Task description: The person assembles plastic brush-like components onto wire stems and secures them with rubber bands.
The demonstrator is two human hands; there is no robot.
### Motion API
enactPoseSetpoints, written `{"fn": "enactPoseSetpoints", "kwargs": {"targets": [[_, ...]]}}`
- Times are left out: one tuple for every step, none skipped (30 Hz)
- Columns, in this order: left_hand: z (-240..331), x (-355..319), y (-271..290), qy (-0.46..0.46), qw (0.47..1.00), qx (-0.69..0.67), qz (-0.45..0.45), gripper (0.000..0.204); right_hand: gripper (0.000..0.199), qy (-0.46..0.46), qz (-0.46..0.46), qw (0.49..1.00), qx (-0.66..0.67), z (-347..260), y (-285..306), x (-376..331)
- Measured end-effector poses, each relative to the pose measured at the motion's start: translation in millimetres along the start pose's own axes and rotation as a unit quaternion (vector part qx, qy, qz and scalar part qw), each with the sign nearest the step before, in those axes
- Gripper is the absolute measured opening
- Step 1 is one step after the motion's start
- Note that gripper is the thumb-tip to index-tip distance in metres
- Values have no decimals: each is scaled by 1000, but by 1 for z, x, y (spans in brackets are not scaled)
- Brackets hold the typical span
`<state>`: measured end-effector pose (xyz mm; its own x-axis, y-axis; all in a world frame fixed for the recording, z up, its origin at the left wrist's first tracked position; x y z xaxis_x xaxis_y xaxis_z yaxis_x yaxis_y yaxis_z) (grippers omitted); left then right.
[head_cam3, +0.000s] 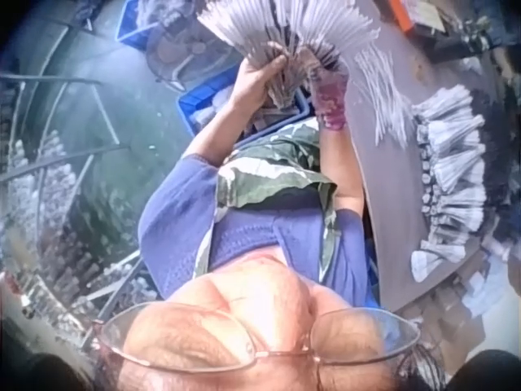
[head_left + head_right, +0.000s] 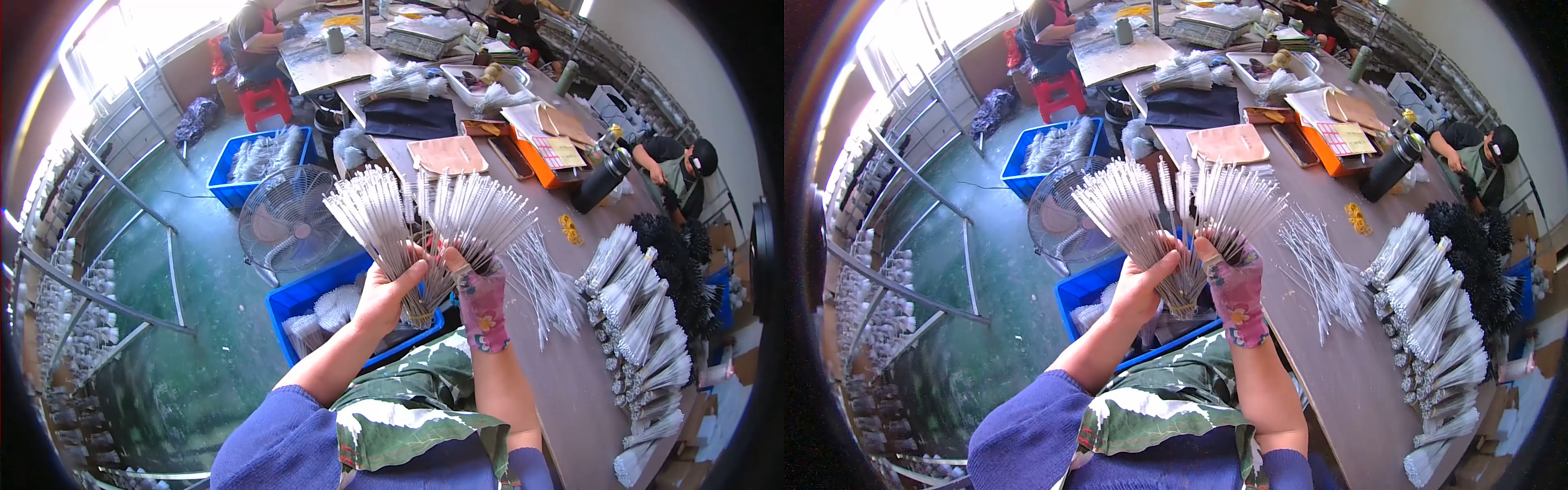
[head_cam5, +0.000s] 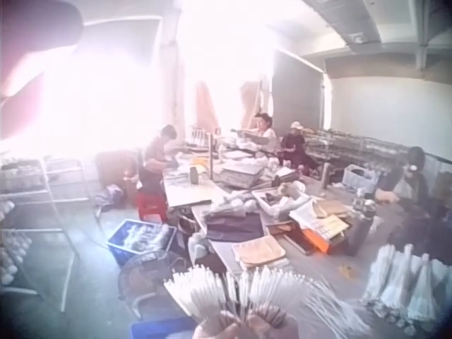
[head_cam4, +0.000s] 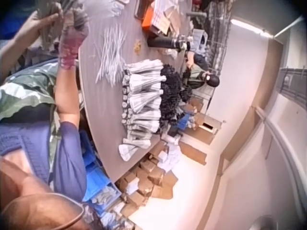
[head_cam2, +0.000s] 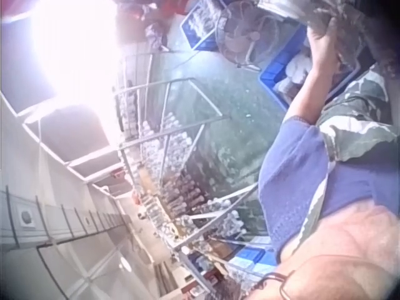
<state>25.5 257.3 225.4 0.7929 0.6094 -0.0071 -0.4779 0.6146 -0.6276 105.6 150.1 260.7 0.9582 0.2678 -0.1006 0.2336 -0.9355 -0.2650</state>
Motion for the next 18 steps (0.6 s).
{"fn": "enactPoseSetpoints", "kwargs": {"targets": [[1, 1, 0, -1, 1000, 1, 1, 19, 16, -1, -1, 1000, 1, 1, -1, 1], [3, 1, -2, -2, 1000, -1, 0, 21, 16, 12, -5, 1000, 10, 1, -1, 2], [4, 1, -2, -3, 1000, -4, -1, 22, 17, 25, -9, 999, 19, 1, 0, 3], [4, 1, -2, -2, 1000, -4, 1, 22, 18, 30, -4, 1000, 9, 2, 2, 5], [3, 1, -3, -3, 1000, 2, -8, 27, 18, 28, -3, 1000, 8, 2, 4, 4], [3, 1, -5, -2, 1000, 8, -18, 32, 20, 31, 11, 999, 16, 0, 8, 3], [4, 2, -4, -2, 1000, 9, -16, 32, 22, 33, 24, 999, 26, -1, 11, 1], [3, 3, -5, 12, 997, 57, -42, 39, 21, 29, 23, 999, 34, -6, 11, -3], [3, 3, -6, 27, 992, 105, -67, 46, 21, 28, 24, 999, 34, -5, 14, -5], [4, -1, -13, 78, 983, 141, -93, 59, 20, 59, 28, 998, 11, -7, 21, -5], [6, -2, -15, 81, 982, 140, -98, 59, 20, 89, 33, 995, -12, -9, 28, -5], [2, -7, -19, 135, 978, 104, -119, 64, 21, 78, 48, 996, -3, -7, 36, -5], [-3, -12, -23, 188, 970, 68, -139, 69, 21, 79, 54, 995, -4, -8, 42, -7], [-9, -15, -25, 212, 964, 68, -143, 78, 20, 80, 78, 994, -7, -11, 51, -10], [-13, -17, -28, 217, 962, 68, -149, 78, 20, 82, 102, 991, -9, -13, 60, -12], [-19, -20, -33, 232, 959, 42, -158, 78, 19, 71, 117, 991, -9, -16, 68, -15], [-24, -24, -38, 246, 955, 17, -166, 79, 19, 72, 124, 990, -9, -16, 76, -19], [-29, -29, -41, 265, 952, 7, -153, 77, 20, 58, 120, 991, -10, -15, 83, -22]]}}
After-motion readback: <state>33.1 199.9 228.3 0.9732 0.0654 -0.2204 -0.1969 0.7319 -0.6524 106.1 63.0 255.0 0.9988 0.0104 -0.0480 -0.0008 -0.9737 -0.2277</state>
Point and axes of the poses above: each hand's wrist, its own x-axis towards the middle knuckle, its own y-axis out of the back of the hand, z = x × y, the point moved 6 cm from there along x, towards the middle knuckle, and after that the axes turned 11 degrees about z, right-handed, at the moved point
